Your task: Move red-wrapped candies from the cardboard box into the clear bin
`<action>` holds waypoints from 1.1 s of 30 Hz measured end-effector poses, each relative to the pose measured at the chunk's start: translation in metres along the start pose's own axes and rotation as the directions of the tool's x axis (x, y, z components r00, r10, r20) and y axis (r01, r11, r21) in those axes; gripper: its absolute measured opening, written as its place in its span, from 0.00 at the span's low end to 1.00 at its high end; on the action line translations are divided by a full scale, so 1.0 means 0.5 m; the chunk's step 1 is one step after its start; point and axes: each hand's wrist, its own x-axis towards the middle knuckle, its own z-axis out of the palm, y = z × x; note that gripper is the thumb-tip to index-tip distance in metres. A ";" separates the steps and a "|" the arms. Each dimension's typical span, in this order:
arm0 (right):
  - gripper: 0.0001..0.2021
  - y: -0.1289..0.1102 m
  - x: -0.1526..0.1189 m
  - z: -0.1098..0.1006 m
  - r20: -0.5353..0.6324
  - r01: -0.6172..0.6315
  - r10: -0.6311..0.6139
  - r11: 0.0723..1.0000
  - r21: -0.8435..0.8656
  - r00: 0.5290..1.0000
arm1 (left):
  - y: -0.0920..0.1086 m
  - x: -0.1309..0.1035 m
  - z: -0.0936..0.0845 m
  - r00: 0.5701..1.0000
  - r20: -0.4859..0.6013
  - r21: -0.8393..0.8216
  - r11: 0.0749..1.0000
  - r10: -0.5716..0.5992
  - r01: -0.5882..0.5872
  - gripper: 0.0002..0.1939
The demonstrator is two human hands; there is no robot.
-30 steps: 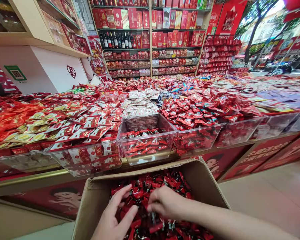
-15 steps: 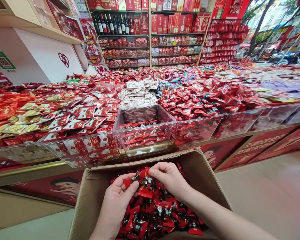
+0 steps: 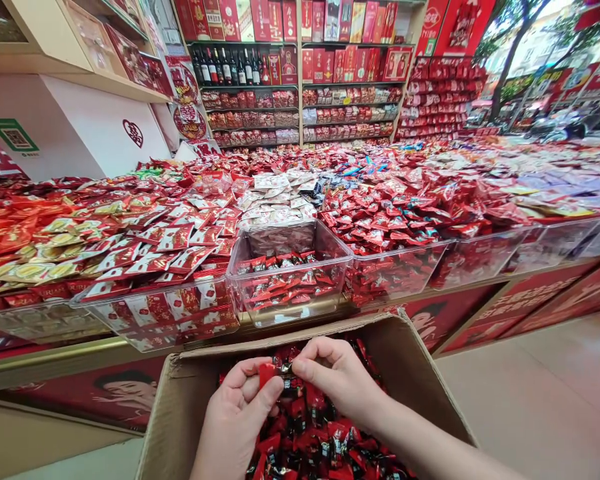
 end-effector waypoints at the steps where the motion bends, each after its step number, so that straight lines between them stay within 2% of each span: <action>1: 0.13 -0.002 -0.001 0.002 -0.003 -0.029 0.029 0.999 0.039 1.000 | 0.004 0.002 -0.001 1.000 -0.016 -0.036 0.999 0.017 -0.018 0.13; 2: 0.13 -0.004 -0.001 0.003 0.018 -0.059 0.058 0.996 0.063 0.998 | 0.007 0.005 -0.003 0.998 -0.032 -0.043 0.998 0.045 -0.046 0.12; 4: 0.11 -0.007 0.002 0.000 0.114 -0.083 0.074 0.994 0.074 0.991 | 0.014 0.010 -0.009 0.993 -0.035 0.049 0.993 0.112 -0.110 0.10; 7: 0.17 -0.010 0.009 -0.007 0.280 -0.047 0.036 0.998 0.036 0.959 | 0.019 0.013 -0.012 0.987 0.026 0.236 0.958 0.159 -0.161 0.10; 9: 0.14 -0.017 0.008 -0.010 0.344 -0.015 0.023 1.000 -0.027 0.939 | 0.020 0.011 -0.010 0.985 0.044 0.243 0.954 0.168 -0.174 0.10; 12: 0.09 -0.049 0.006 -0.013 0.326 0.054 -0.003 0.987 -0.150 0.945 | 0.025 0.009 -0.017 0.976 -0.002 0.174 0.961 0.218 -0.214 0.12; 14: 0.09 -0.095 0.016 -0.020 0.247 0.166 -0.107 0.959 -0.231 0.963 | 0.035 0.012 -0.039 0.953 -0.059 0.209 0.937 0.296 -0.279 0.13; 15: 0.09 -0.125 0.027 -0.026 0.211 0.237 -0.184 0.934 -0.268 0.960 | 0.042 0.016 -0.056 0.928 -0.101 0.271 0.907 0.360 -0.322 0.13; 17: 0.10 -0.188 0.067 -0.040 0.149 0.372 -0.341 0.862 -0.345 0.928 | 0.057 0.029 -0.100 0.835 -0.186 0.469 0.793 0.518 -0.388 0.14; 19: 0.10 -0.241 0.126 -0.054 0.126 0.429 -0.421 0.778 -0.460 0.898 | 0.070 0.049 -0.148 0.710 -0.250 0.667 0.648 0.658 -0.366 0.15; 20: 0.09 -0.259 0.160 -0.058 0.139 0.426 -0.419 0.736 -0.527 0.897 | 0.074 0.059 -0.170 0.688 -0.255 0.733 0.600 0.679 -0.320 0.16; 21: 0.09 -0.270 0.196 -0.060 0.156 0.402 -0.389 0.704 -0.586 0.908 | 0.076 0.069 -0.189 0.684 -0.257 0.757 0.582 0.683 -0.296 0.16; 23: 0.07 -0.270 0.262 -0.055 0.193 0.316 -0.255 0.664 -0.678 0.948 | 0.076 0.083 -0.214 0.711 -0.258 0.788 0.568 0.654 -0.236 0.17; 25: 0.05 -0.250 0.313 -0.041 0.230 0.208 -0.056 0.670 -0.713 0.971 | 0.071 0.086 -0.223 0.735 -0.268 0.809 0.560 0.624 -0.180 0.16; 26: 0.06 -0.237 0.331 -0.033 0.260 0.156 0.051 0.683 -0.714 0.964 | 0.067 0.085 -0.223 0.739 -0.261 0.823 0.543 0.622 -0.167 0.15; 29: 0.08 -0.202 0.357 -0.011 0.354 0.059 0.285 0.699 -0.712 0.891 | 0.059 0.077 -0.218 0.726 -0.172 0.869 0.450 0.666 -0.207 0.12; 33: 0.10 -0.180 0.356 0.001 0.395 0.000 0.446 0.663 -0.748 0.803 | 0.053 0.077 -0.218 0.683 -0.089 0.879 0.380 0.725 -0.288 0.10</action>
